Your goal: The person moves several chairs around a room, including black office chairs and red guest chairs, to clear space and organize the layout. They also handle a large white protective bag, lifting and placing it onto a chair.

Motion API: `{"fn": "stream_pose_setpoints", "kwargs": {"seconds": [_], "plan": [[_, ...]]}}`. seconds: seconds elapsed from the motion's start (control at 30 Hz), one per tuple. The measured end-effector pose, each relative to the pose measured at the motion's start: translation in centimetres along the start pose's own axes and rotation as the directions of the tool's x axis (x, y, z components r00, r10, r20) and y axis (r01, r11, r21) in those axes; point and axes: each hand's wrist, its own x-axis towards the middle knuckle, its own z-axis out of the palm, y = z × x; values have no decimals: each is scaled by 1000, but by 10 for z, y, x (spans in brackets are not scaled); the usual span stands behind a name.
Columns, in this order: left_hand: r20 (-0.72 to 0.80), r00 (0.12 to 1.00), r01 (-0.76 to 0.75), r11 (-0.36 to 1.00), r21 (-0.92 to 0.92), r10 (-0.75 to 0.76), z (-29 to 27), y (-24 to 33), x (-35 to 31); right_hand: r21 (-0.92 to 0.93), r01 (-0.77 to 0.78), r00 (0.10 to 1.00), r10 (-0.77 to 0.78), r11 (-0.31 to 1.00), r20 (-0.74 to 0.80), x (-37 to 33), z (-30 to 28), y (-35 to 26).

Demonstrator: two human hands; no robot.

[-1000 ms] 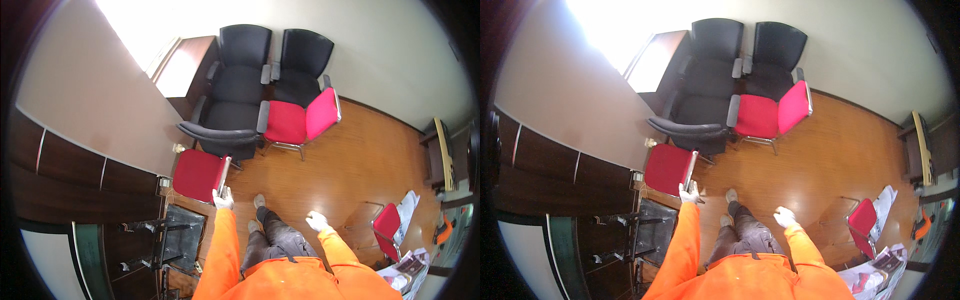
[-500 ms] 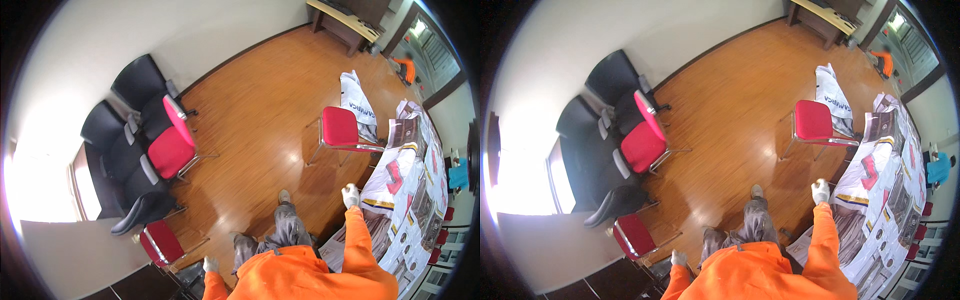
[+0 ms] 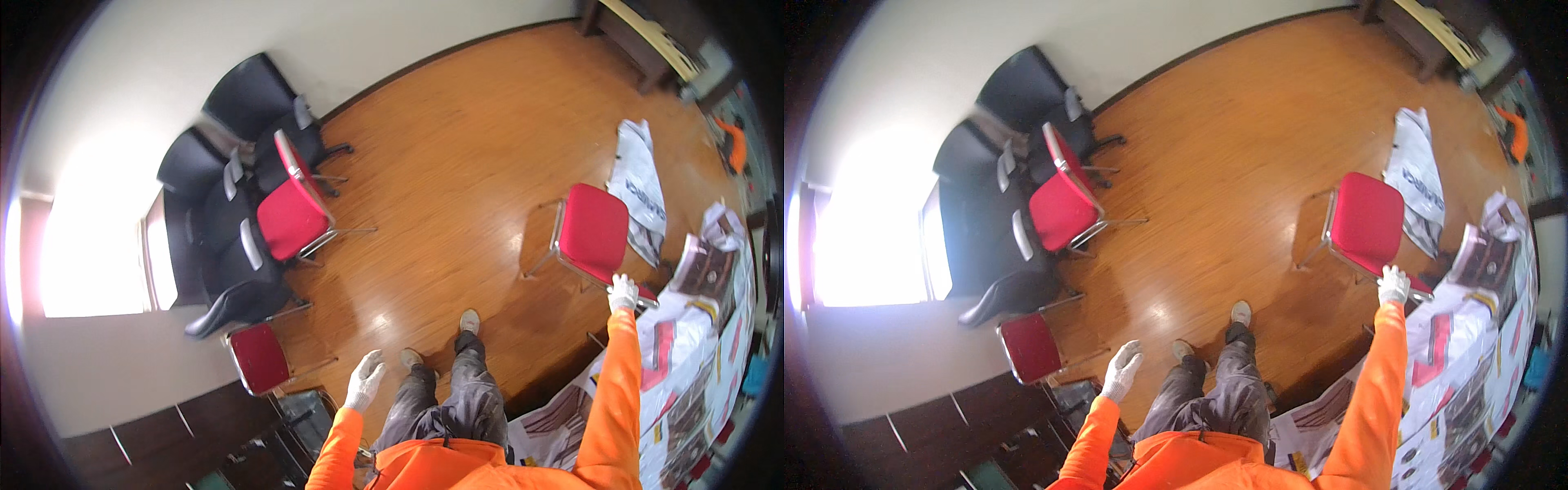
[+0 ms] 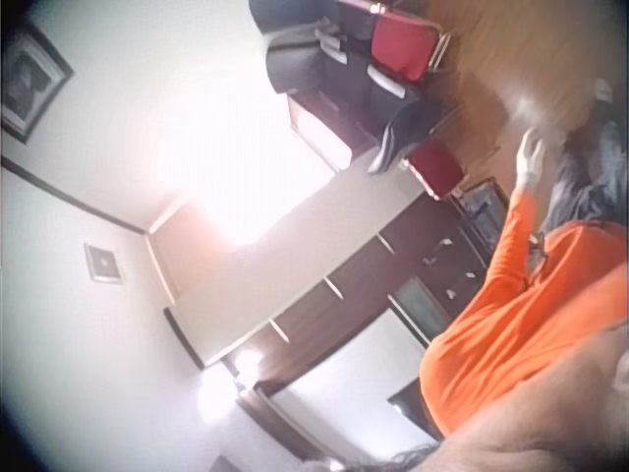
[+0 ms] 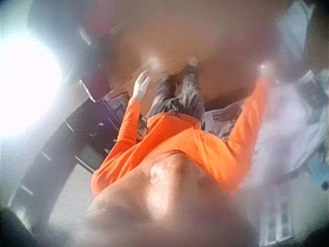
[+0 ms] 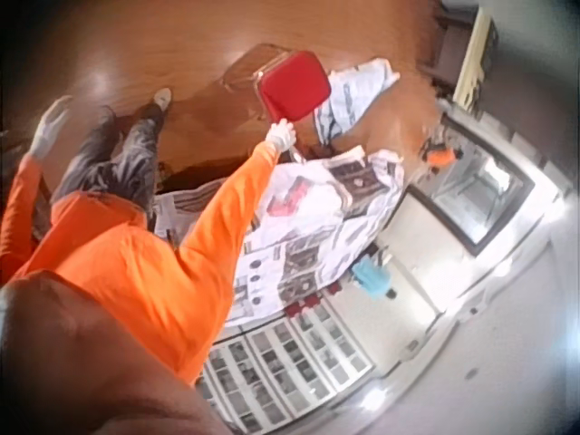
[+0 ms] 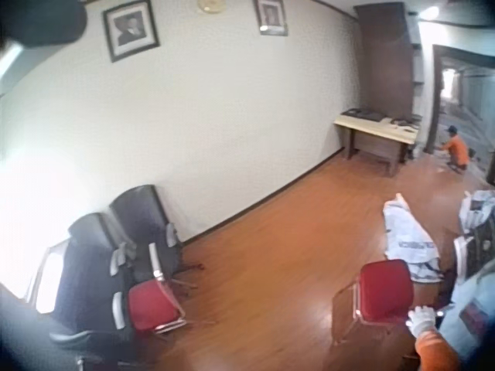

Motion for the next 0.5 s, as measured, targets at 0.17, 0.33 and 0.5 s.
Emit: {"fn": "stream_pose_setpoints", "kwargs": {"seconds": [0.17,0.33,0.5], "plan": [[-51,998,32,997,65,-28,-15,-51,-20,-287,171,984,-149,942,97,23,29,-9],[-65,992,109,994,4,-109,-24,-145,-33,-279,341,940,-331,898,84,1,-11,-84],[66,992,121,921,-369,-104,8,-150,-2,-100,407,909,-413,908,-56,-42,-62,-209]]}}
